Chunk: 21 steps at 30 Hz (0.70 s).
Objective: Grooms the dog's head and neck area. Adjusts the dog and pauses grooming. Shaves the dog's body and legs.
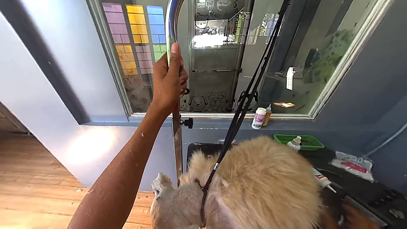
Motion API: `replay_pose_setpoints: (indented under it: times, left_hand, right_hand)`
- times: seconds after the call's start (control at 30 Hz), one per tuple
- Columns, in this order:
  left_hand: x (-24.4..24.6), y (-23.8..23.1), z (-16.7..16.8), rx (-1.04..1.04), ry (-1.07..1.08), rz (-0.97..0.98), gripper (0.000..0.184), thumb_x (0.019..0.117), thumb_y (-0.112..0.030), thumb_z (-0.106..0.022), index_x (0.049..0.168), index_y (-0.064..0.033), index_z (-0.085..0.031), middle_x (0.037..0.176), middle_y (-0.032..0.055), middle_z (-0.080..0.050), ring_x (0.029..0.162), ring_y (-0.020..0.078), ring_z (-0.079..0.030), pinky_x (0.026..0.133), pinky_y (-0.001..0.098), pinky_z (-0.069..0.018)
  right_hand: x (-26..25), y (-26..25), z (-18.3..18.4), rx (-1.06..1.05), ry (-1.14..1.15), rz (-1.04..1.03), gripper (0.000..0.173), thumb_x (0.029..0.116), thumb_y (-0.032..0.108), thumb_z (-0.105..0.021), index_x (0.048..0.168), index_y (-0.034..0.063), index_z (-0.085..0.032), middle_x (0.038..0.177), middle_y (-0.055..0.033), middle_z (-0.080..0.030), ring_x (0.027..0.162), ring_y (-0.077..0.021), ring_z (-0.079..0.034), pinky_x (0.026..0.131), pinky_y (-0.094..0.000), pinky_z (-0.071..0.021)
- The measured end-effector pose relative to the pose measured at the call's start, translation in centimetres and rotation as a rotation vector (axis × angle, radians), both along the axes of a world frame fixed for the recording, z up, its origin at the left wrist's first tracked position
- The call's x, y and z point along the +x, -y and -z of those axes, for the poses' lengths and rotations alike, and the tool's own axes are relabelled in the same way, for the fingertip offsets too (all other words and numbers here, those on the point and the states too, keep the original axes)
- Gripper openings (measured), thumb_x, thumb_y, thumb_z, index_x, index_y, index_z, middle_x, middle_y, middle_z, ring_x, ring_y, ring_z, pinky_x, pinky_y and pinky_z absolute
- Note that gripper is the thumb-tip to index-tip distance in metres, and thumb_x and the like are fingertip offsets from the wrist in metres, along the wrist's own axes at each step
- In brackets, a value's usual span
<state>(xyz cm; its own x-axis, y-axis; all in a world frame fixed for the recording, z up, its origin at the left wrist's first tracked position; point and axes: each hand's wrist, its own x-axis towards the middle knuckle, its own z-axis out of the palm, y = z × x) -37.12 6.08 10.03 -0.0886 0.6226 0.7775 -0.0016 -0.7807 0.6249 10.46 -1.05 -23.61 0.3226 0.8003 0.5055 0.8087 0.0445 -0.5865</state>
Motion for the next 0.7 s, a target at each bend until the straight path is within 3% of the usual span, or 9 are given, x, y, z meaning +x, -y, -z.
replay_pose_setpoints:
  times: [0.07, 0.17, 0.23, 0.3, 0.4, 0.47, 0.53, 0.6, 0.7]
  left_hand:
    - [0.2, -0.2, 0.0, 0.022, 0.003, -0.025, 0.038, 0.1141, -0.034, -0.028, 0.086, -0.0130, -0.044, 0.052, -0.0049, -0.035, 0.038, 0.0074, -0.036, 0.036, 0.0211, -0.0354]
    - [0.2, -0.4, 0.0, 0.043, -0.017, -0.081, 0.040, 0.1140, -0.034, -0.028, 0.084, -0.0125, -0.044, 0.052, -0.0044, -0.035, 0.039, 0.0083, -0.036, 0.036, 0.0224, -0.0350]
    - [0.2, -0.6, -0.1, 0.057, -0.043, -0.143, 0.042, 0.1140, -0.035, -0.027, 0.083, -0.0119, -0.044, 0.052, -0.0036, -0.037, 0.038, 0.0097, -0.037, 0.035, 0.0242, -0.0361]
    - [0.2, -1.0, 0.0, 0.073, -0.041, -0.189, 0.043, 0.1138, -0.036, -0.029, 0.082, -0.0109, -0.044, 0.052, -0.0030, -0.036, 0.037, 0.0105, -0.037, 0.034, 0.0255, -0.0357]
    - [0.0, -1.4, 0.1, 0.102, -0.042, -0.231, 0.044, 0.1136, -0.036, -0.030, 0.081, -0.0102, -0.045, 0.053, -0.0020, -0.037, 0.038, 0.0119, -0.037, 0.035, 0.0271, -0.0361]
    - [-0.1, -1.6, 0.1, 0.108, -0.046, -0.262, 0.046, 0.1132, -0.037, -0.031, 0.080, -0.0098, -0.045, 0.053, -0.0014, -0.037, 0.039, 0.0131, -0.038, 0.036, 0.0289, -0.0370]
    - [-0.3, -1.7, 0.0, 0.107, -0.069, -0.289, 0.046, 0.1131, -0.038, -0.031, 0.080, -0.0093, -0.045, 0.053, -0.0011, -0.038, 0.039, 0.0138, -0.040, 0.037, 0.0305, -0.0390]
    - [-0.3, -1.8, 0.0, 0.111, -0.074, -0.304, 0.046, 0.1131, -0.037, -0.032, 0.079, -0.0093, -0.045, 0.053, -0.0009, -0.038, 0.039, 0.0139, -0.040, 0.037, 0.0306, -0.0389]
    - [-0.3, -2.1, -0.1, 0.116, -0.070, -0.331, 0.046, 0.1129, -0.037, -0.033, 0.079, -0.0087, -0.045, 0.053, 0.0002, -0.039, 0.039, 0.0144, -0.040, 0.037, 0.0308, -0.0391]
  right_hand:
    - [-4.5, -0.3, -7.7, 0.388, -0.064, -0.130, 0.037, 0.1032, 0.017, -0.058, 0.119, -0.0164, -0.059, 0.108, -0.0290, -0.065, 0.095, -0.0248, -0.068, 0.087, -0.0352, -0.0577]
    - [-12.8, -1.4, -18.4, 0.593, 0.064, -0.427, 0.037, 0.1063, 0.022, -0.051, 0.105, -0.0133, -0.061, 0.085, -0.0215, -0.065, 0.070, -0.0201, -0.066, 0.062, -0.0371, -0.0566]
    - [-18.6, -3.3, -23.5, 0.400, 0.117, -0.625, 0.042, 0.1080, 0.030, -0.045, 0.095, -0.0032, -0.066, 0.073, -0.0124, -0.063, 0.059, -0.0205, -0.061, 0.053, -0.0419, -0.0516]
    - [-23.9, -5.7, -26.8, -0.168, 0.002, -0.880, 0.061, 0.1123, 0.044, -0.027, 0.098, 0.0041, -0.070, 0.071, -0.0051, -0.068, 0.055, -0.0148, -0.061, 0.052, -0.0359, -0.0509]
    - [-29.6, -9.8, -26.8, -0.890, -0.423, -1.204, 0.088, 0.1042, 0.064, -0.002, 0.118, 0.0036, -0.063, 0.081, -0.0099, -0.073, 0.061, -0.0170, -0.068, 0.054, -0.0307, -0.0559]
    - [-31.6, -10.3, -25.8, -1.028, -0.651, -1.229, 0.089, 0.0994, 0.075, -0.010, 0.106, 0.0047, -0.065, 0.072, -0.0078, -0.068, 0.054, -0.0121, -0.062, 0.047, -0.0232, -0.0482]
    - [-32.5, -9.5, -25.6, -1.076, -0.773, -1.314, 0.078, 0.1001, 0.073, -0.021, 0.092, 0.0084, -0.064, 0.062, -0.0004, -0.060, 0.046, -0.0038, -0.053, 0.042, -0.0164, -0.0404]
    - [-33.1, -8.3, -25.7, -1.012, -0.896, -1.341, 0.055, 0.1065, 0.058, -0.033, 0.083, 0.0138, -0.056, 0.055, 0.0075, -0.044, 0.039, 0.0023, -0.035, 0.036, -0.0123, -0.0282]
    - [-33.2, -9.0, -25.0, -0.629, -0.577, -1.453, 0.033, 0.1110, 0.031, -0.042, 0.090, 0.0098, -0.056, 0.058, 0.0066, -0.039, 0.042, 0.0003, -0.032, 0.039, -0.0149, -0.0273]
